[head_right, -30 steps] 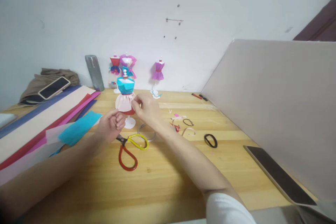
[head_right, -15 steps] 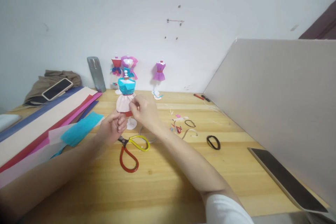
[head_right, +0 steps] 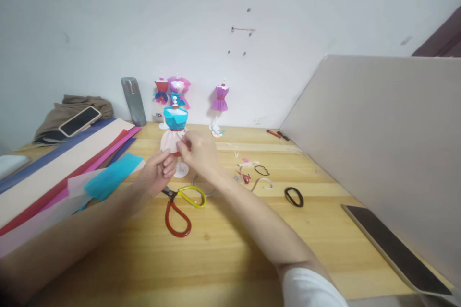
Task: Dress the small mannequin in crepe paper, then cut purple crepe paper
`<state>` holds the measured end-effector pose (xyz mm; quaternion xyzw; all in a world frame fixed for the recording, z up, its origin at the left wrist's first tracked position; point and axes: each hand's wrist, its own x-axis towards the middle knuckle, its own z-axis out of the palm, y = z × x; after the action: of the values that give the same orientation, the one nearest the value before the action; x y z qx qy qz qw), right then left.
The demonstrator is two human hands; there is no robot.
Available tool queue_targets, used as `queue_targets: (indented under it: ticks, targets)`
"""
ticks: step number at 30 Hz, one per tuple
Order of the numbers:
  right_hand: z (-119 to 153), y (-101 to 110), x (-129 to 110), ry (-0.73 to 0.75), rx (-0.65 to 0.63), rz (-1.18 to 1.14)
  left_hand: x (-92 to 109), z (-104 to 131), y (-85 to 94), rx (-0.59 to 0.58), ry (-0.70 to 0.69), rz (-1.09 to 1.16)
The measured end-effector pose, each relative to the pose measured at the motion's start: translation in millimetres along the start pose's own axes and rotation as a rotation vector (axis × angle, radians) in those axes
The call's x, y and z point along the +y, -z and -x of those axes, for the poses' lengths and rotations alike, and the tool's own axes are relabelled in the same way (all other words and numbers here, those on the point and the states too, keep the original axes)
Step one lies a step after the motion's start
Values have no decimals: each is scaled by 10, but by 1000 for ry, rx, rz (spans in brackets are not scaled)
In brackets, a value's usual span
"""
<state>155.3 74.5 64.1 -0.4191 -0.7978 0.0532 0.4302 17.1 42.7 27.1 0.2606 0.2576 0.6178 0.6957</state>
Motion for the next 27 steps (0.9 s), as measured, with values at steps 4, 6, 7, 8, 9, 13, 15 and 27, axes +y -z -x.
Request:
queue_targets:
  ticks: [4,6,7,8,9,13,15,27]
  targets:
    - [21,-3,-43,-16,-41,141,15,10,-9,33,24,-5]
    - [31,-2,-71,-36,-66,213,21,14,-9,31,33,-12]
    - [34,-2,-83,-46,-77,241,21,15,-6,26,33,-16]
    - [36,0,-92,-58,-84,261,20,16,0,20,31,-20]
    - [37,1,-99,-67,-89,272,16,16,8,14,27,-24]
    - [42,1,-96,-76,-95,232,-11,13,56,-13,24,-40]
    - [49,-7,-79,-68,-90,191,-19,11,75,-18,33,-46]
    - [262,54,38,45,59,-101,-22,60,151,-32,56,-123]
